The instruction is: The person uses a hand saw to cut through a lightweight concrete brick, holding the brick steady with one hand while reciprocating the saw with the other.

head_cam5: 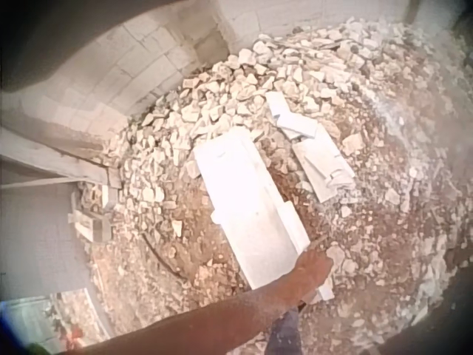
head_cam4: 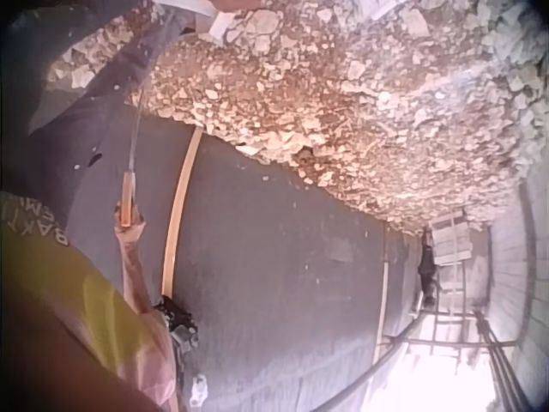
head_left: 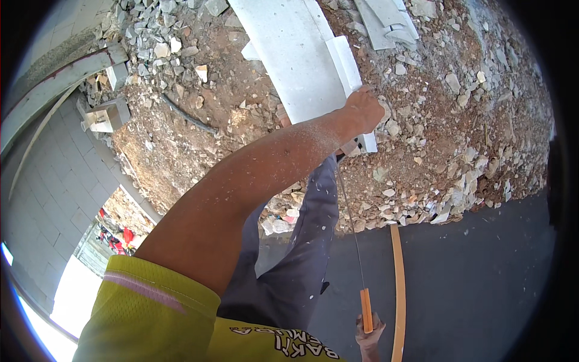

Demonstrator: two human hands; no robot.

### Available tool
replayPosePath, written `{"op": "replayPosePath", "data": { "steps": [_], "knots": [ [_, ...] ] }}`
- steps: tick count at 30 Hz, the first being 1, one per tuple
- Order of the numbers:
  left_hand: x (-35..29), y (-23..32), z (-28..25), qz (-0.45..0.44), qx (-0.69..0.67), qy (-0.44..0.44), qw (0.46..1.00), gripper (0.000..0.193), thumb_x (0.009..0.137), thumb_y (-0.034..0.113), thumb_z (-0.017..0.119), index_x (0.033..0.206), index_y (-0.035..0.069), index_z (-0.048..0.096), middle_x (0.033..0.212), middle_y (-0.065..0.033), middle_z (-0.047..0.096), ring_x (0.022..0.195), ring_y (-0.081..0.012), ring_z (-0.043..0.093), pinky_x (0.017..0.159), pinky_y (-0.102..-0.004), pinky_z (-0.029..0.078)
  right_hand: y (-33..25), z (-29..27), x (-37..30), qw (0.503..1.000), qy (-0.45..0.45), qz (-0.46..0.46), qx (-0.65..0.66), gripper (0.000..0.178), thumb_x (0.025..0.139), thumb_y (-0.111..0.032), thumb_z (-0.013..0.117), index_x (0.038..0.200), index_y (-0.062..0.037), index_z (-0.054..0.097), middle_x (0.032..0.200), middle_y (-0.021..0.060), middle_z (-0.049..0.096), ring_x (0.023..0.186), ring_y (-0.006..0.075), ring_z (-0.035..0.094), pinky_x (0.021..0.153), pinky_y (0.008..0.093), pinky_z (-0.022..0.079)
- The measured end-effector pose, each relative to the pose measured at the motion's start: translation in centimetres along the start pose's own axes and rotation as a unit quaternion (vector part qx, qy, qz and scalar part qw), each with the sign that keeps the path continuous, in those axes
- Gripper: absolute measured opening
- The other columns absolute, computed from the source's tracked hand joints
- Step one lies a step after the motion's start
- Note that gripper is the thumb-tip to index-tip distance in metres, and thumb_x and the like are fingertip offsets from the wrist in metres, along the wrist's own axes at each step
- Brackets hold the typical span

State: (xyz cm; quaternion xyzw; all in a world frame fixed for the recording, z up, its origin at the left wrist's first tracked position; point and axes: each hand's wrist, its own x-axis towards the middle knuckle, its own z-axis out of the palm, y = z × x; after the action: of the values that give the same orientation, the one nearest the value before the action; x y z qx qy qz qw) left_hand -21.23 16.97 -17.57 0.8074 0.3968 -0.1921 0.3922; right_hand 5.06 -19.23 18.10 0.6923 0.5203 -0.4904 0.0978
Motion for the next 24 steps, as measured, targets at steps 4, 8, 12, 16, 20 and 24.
{"op": "replayPosePath", "data": {
  "steps": [4, 8, 12, 16, 20, 24],
  "knots": [
    [0.5, 1.7, -1.1, -0.022, 0.001, -0.009, 1.0, 0.021, 0.08, 0.013, 0.062, 0.097, 0.009, 0.074, 0.108, -0.0152, 0.07, 0.112, -0.0291, 0.062, 0.114, -0.0462, 0.029, -2.8, 2.0, 8.5, 0.999, 0.016, -0.005, 0.028, 0.037, 0.088, -0.021, 0.069, 0.067, -0.009, 0.042, 0.051, 0.0053, 0.042, 0.037, 0.0179, 0.045, 0.039, 0.0326, 0.038],
    [1.6, 2.5, -1.0, -0.06, -0.027, -0.04, 0.997, 0.024, 0.088, 0.012, 0.055, 0.105, 0.009, 0.073, 0.115, -0.014, 0.068, 0.117, -0.0293, 0.06, 0.112, -0.0523, 0.029, -5.2, 3.8, 15.9, 0.998, 0.026, -0.005, 0.062, 0.031, 0.088, -0.018, 0.07, 0.069, -0.0048, 0.048, 0.055, 0.0082, 0.048, 0.046, 0.0211, 0.052, 0.047, 0.0335, 0.044],
    [3.1, 3.2, 0.0, -0.094, -0.012, -0.037, 0.995, 0.027, 0.089, 0.015, 0.057, 0.111, 0.01, 0.072, 0.12, -0.0139, 0.066, 0.117, -0.0308, 0.059, 0.111, -0.0563, 0.028, -6.1, 5.0, 20.7, 0.987, 0.026, 0.041, 0.152, 0.026, 0.087, -0.018, 0.07, 0.073, -0.0031, 0.053, 0.058, 0.0095, 0.052, 0.048, 0.0231, 0.054, 0.051, 0.0334, 0.045],
    [2.8, 3.8, 0.1, -0.108, 0.028, -0.015, 0.994, 0.031, 0.089, 0.018, 0.059, 0.117, 0.01, 0.07, 0.124, -0.0131, 0.065, 0.119, -0.0319, 0.058, 0.11, -0.0583, 0.027, -7.8, 4.1, 23.0, 0.995, 0.029, 0.016, 0.095, 0.026, 0.09, -0.021, 0.068, 0.077, -0.0024, 0.057, 0.06, 0.0101, 0.056, 0.05, 0.0215, 0.056, 0.051, 0.0333, 0.046],
    [2.5, 3.8, -1.4, -0.092, -0.024, -0.055, 0.994, 0.032, 0.088, 0.018, 0.06, 0.117, 0.009, 0.069, 0.124, -0.0122, 0.065, 0.12, -0.0306, 0.058, 0.111, -0.0596, 0.026, -8.0, 3.7, 24.0, 0.994, 0.07, -0.007, 0.085, 0.028, 0.09, -0.021, 0.068, 0.075, -0.0015, 0.054, 0.058, 0.0091, 0.055, 0.049, 0.0172, 0.052, 0.05, 0.0328, 0.045],
    [2.3, 3.4, -1.3, -0.094, -0.035, -0.055, 0.993, 0.032, 0.087, 0.018, 0.061, 0.117, 0.009, 0.07, 0.124, -0.0115, 0.065, 0.12, -0.0301, 0.058, 0.112, -0.0599, 0.024, -8.6, 3.9, 24.6, 0.991, 0.066, 0.004, 0.117, 0.03, 0.091, -0.02, 0.068, 0.074, -0.0009, 0.052, 0.057, 0.0083, 0.051, 0.048, 0.0151, 0.047, 0.049, 0.0325, 0.043]
  ]
}}
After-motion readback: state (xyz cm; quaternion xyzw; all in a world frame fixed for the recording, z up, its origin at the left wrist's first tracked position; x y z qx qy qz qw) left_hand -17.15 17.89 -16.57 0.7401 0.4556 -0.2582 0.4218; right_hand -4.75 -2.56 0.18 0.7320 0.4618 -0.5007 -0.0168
